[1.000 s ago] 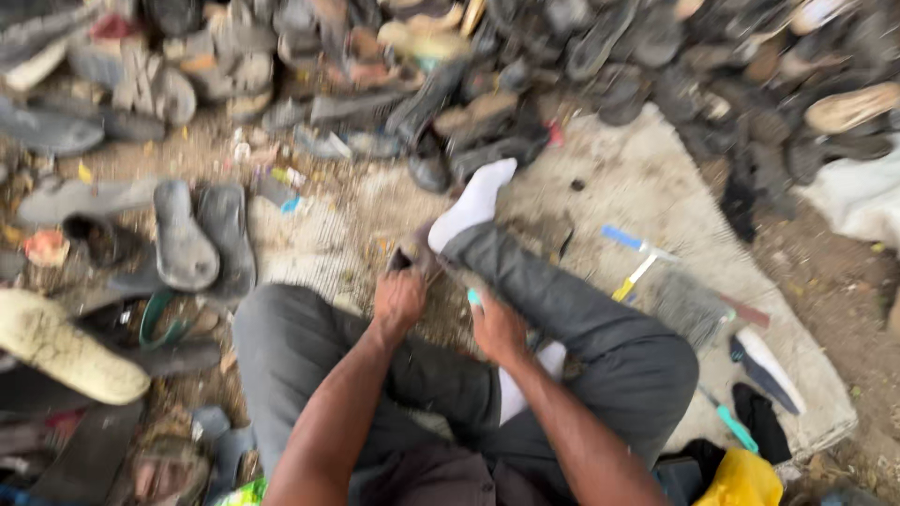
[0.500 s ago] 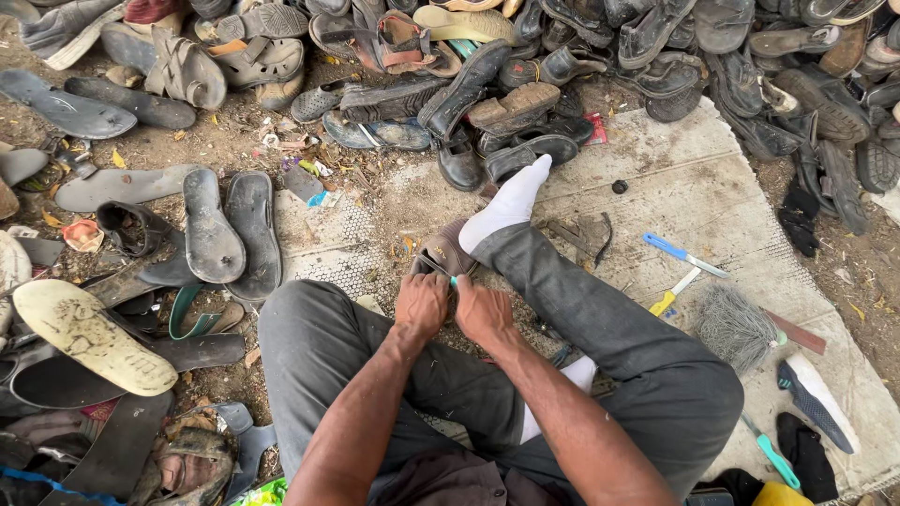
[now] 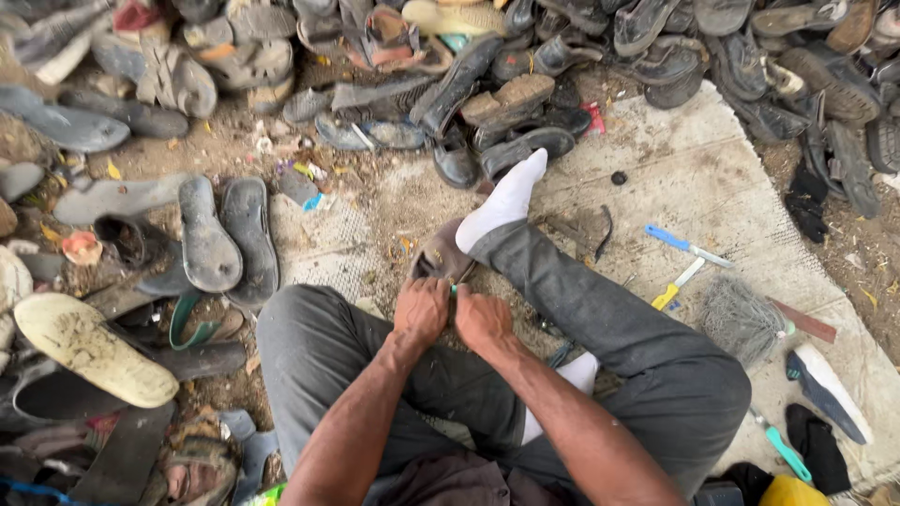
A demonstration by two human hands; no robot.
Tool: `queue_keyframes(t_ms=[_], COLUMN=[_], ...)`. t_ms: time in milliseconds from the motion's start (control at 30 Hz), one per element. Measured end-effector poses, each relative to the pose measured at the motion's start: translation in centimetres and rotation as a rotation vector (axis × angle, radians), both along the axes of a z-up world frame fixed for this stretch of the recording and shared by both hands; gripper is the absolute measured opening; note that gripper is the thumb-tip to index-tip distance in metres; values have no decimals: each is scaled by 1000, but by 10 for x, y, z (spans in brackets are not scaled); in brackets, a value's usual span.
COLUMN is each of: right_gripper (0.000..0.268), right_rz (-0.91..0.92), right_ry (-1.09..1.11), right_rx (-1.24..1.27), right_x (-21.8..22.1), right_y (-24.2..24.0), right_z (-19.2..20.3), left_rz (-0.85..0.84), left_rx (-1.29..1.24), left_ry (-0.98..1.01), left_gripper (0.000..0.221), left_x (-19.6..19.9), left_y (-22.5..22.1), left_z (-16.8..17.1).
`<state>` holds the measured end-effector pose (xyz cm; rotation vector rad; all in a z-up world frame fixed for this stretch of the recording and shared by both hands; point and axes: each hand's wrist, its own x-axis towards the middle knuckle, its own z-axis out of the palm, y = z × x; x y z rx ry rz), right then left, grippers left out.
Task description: The person repairs shoes by hand using a small tool to scrape, clean, and reassemble parts of various footwear while sitting on a mat surrounded by a large pile of old shoes.
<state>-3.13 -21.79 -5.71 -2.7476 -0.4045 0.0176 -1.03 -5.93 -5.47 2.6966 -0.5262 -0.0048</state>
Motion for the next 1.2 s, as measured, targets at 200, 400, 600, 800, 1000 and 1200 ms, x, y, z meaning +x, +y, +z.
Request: queue_keyframes(t_ms=[200,400,600,800,1000,1200], right_gripper=[20,21,22,27,21,22], right_rz=[-66,-131,-177,-322,-349,-299], right_ry=[209,252,403,437,564,380], right_rx=[-2,106,242,394,331,490], right_x=[-42,-35,-12,-70,-6,-88], right_y=[-17,-10,-6,-12,12,8], right_z=[31,37,11,15,-12,24], left_rz=[99,128,47,78,-63,93], left_rx=[-38,-110,-150,-275,-260,-471], left_ry=[88,213,-56,-20,-169,-101], left_gripper=[16,17,16,16,12,10], left_x=[1,-3,-4,-5,-9,-10], left_y=[5,8,10,6,5,5], left_z=[-1,2,-5,3,7,23])
